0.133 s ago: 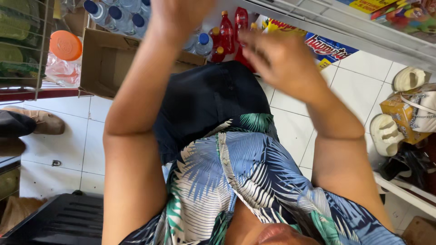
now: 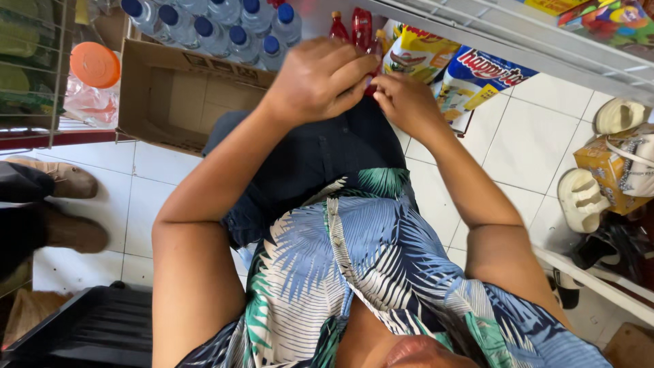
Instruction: The person organizes and stocks various grocery items on shelves, including small bottles from a cardboard box, snacks in yellow containers, and several rows of packaged candy bars.
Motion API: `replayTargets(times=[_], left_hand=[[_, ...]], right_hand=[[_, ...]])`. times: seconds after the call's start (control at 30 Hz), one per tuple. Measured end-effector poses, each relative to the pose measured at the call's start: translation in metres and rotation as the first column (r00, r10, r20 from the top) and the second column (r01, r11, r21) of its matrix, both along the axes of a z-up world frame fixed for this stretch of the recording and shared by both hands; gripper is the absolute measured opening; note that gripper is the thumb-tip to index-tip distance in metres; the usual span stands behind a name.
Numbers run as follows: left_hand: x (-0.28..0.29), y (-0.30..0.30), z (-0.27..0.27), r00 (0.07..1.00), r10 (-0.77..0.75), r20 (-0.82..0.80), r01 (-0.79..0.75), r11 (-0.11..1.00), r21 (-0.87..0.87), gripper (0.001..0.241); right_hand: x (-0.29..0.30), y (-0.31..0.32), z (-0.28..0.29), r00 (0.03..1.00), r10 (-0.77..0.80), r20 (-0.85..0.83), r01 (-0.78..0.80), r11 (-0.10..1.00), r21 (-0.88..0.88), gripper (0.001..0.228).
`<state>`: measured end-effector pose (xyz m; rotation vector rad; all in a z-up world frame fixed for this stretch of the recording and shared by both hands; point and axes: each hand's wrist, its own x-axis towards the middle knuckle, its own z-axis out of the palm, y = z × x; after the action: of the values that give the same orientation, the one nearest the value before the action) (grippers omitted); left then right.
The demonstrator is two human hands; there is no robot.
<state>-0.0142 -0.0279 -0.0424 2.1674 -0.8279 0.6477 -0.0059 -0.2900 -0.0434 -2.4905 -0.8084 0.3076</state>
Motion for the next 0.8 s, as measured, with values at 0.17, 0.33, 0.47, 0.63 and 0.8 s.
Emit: replayTargets(times=[0.17,0.33,0.47,0.63,0.8], left_hand=[[-0.003,-0.021,-0.1,0.895,0.109,-0.433,-0.065,0.991,0.116,0.041],[-0.015,-0.001,-0.144,0.812,0.124,-0.57,0.04,0.963,0.267,0.063],[-0.017,0.028,-0.13,0.494,0.266,-0.828,0.022,0.948,0.318,0.065],[-0.024,0.037,-0.114,0.602,0.035,-0.798,-0.125,0.991,-0.05,0.067],[-0.037,0.026,-0.085,0.844,-0.029,-0.535,-0.056,0.988,-0.142,0.084]], right_hand=[[0.02,-0.05,-0.15,0.98,-0.167,0.111,0.178,0.979,-0.1,0.045],[0.031,-0.064,-0.219,0.973,-0.185,0.139,0.203,0.971,-0.129,0.038],[0.029,-0.055,-0.191,0.959,-0.265,0.104,0.272,0.961,-0.057,0.023],[0.024,-0.013,-0.084,0.934,-0.219,0.284,0.193,0.974,0.116,0.019],[0.019,0.055,-0.018,0.988,0.023,0.152,-0.077,0.93,0.361,0.017]])
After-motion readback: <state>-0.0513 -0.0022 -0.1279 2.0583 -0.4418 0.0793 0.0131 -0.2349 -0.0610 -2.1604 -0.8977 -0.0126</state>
